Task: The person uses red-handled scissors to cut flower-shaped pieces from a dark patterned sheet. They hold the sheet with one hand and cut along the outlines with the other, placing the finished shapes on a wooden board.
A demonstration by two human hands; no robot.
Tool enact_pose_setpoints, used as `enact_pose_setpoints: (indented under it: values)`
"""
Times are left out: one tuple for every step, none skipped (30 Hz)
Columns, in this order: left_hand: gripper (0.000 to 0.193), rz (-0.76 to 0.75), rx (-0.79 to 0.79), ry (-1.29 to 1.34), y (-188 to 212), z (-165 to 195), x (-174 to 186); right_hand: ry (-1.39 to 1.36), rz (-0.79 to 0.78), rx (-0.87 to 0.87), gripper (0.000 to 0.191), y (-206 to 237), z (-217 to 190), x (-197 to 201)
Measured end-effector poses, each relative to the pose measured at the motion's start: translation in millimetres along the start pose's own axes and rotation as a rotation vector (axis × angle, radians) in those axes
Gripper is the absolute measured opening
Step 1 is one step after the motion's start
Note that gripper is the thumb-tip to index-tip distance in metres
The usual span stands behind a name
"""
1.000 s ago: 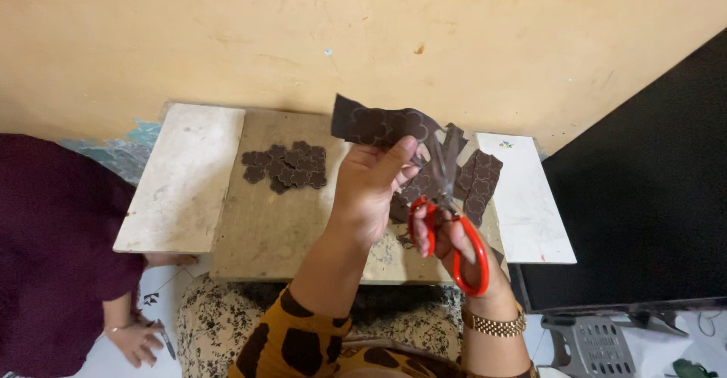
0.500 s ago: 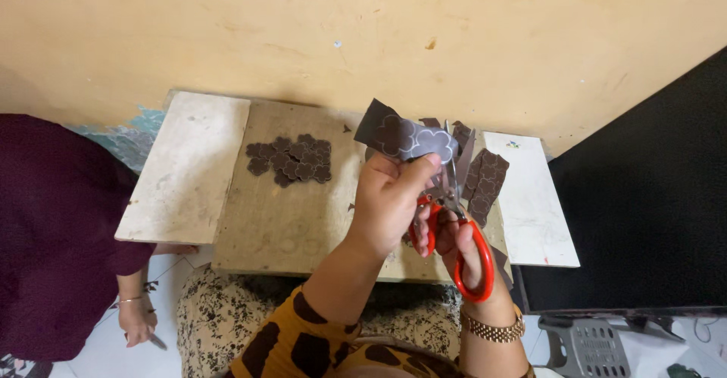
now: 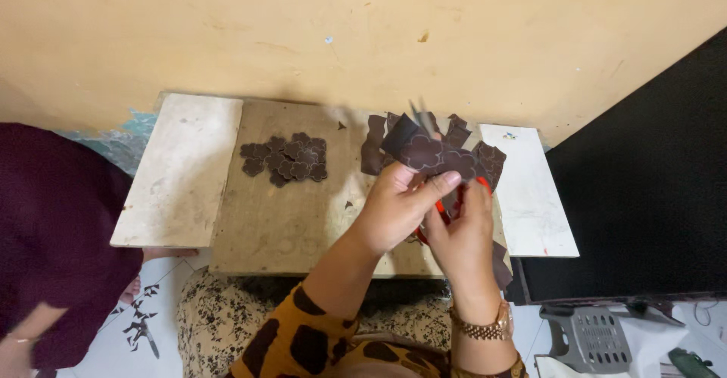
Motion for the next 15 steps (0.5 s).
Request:
enact_pose_setpoints:
  values:
    - [0.021,0.041,-0.004,-0.042,-1.9,-5.0,2.2,-0.042,-0.011,0.037,0.043,-0.5,-5.2,1.7]
    - [0.02,0.085,-0.005,-0.084,-4.5,-9.3,5.6,-0.085,-0.026,0.071,0.047,0.3,-10.5,3.7]
    - [0.018,0.129,-0.002,-0.126,-5.9,-13.3,9.1,-0.127,-0.041,0.102,0.052,1.8,-15.3,6.5]
    - [0.018,0.151,-0.012,-0.131,-6.2,-16.0,13.3,-0.166,-0.116,0.048,0.047,2.9,-17.7,10.8]
    - [0.019,0.171,-0.024,-0.136,-7.1,-17.1,18.7,-0.204,-0.189,-0.005,0.043,3.8,-19.0,16.9]
    - [0.02,0.19,-0.039,-0.142,-8.8,-17.8,23.0,-0.243,-0.26,-0.057,0.039,4.3,-19.2,23.0]
    - [0.019,0.204,0.011,-0.122,-10.4,-18.4,26.1,-0.249,-0.261,-0.092,0.033,5.1,-18.6,30.3]
    - [0.018,0.221,0.061,-0.103,-11.1,-18.2,28.3,-0.256,-0.264,-0.128,0.028,7.0,-16.7,38.7]
    - [0.018,0.238,0.113,-0.084,-10.5,-17.1,29.6,-0.262,-0.268,-0.165,0.024,9.2,-13.7,46.2]
    - [0.017,0.226,0.113,-0.09,-8.6,-14.5,30.2,-0.338,-0.212,-0.219,0.023,11.2,-9.0,53.2]
    - [0.016,0.214,0.112,-0.095,-6.3,-11.2,30.3,-0.414,-0.155,-0.271,0.023,12.3,-2.5,59.4]
    - [0.015,0.199,0.108,-0.1,-5.2,-7.4,29.9,-0.488,-0.095,-0.322,0.023,12.1,5.9,65.0]
    - [0.014,0.183,0.082,-0.129,-4.6,-3.0,29.1,-0.527,-0.04,-0.307,0.022,7.3,15.7,66.1]
    - [0.013,0.168,0.057,-0.158,-3.0,1.3,27.9,-0.566,0.013,-0.293,0.021,-0.4,26.8,60.9]
    - [0.012,0.153,0.034,-0.186,-1.2,5.0,25.8,-0.604,0.067,-0.281,0.02,-5.4,37.4,53.8]
Point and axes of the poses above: each hand's wrist, its own y-axis away from the middle knuckle, its own x-axis out of the back of the hand, z = x × y, the point moved 1 cm from there along -y, towards the middle knuckle, and after that the axes turned 3 degrees about z, right-handed, at the moved point
